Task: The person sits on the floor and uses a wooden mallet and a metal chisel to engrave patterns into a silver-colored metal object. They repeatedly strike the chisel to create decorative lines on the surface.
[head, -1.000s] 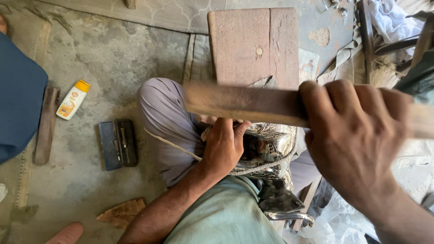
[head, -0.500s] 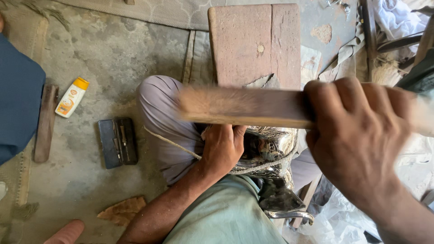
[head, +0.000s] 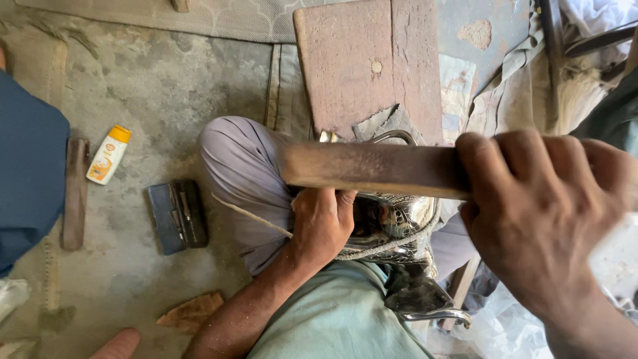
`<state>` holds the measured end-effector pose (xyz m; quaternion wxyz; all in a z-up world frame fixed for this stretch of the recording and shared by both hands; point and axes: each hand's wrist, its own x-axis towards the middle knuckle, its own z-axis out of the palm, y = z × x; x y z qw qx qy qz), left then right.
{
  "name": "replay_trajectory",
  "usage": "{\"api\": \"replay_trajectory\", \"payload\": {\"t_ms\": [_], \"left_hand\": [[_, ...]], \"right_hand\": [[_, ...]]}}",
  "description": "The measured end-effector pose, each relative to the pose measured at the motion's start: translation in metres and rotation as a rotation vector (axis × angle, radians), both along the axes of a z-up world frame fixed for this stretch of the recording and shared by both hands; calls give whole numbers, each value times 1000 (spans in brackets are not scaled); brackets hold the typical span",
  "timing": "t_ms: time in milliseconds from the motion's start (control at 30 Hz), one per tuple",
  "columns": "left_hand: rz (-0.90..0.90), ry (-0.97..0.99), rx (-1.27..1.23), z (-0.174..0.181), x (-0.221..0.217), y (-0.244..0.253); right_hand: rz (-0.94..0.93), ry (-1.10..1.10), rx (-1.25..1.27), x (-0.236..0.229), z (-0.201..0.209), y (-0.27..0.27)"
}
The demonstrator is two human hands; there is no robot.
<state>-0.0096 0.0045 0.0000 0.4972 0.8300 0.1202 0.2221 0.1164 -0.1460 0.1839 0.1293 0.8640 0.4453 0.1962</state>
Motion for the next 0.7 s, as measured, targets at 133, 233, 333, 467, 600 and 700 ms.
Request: {"api": "replay_trajectory", "payload": {"t_ms": [133, 233, 333, 467, 600, 700], "left_hand": [[-1, -5, -232, 28, 1, 23], [-1, 97, -446, 50, 7, 52], [-171, 207, -397, 60, 31, 73], [-507, 242, -239, 63, 71, 73], [-851, 227, -123, 54, 109, 54], [-981, 310, -31, 52, 119, 54]], "right_hand": [[-240, 221, 165, -12, -7, -33], [-513, 575, 623, -24, -37, -63], [-719, 710, 911, -36, -79, -89], [-958, 755, 1009, -64, -121, -120], [-1029, 793, 1075, -84, -141, -141], [-1074, 778, 925, -88, -147, -147]]}}
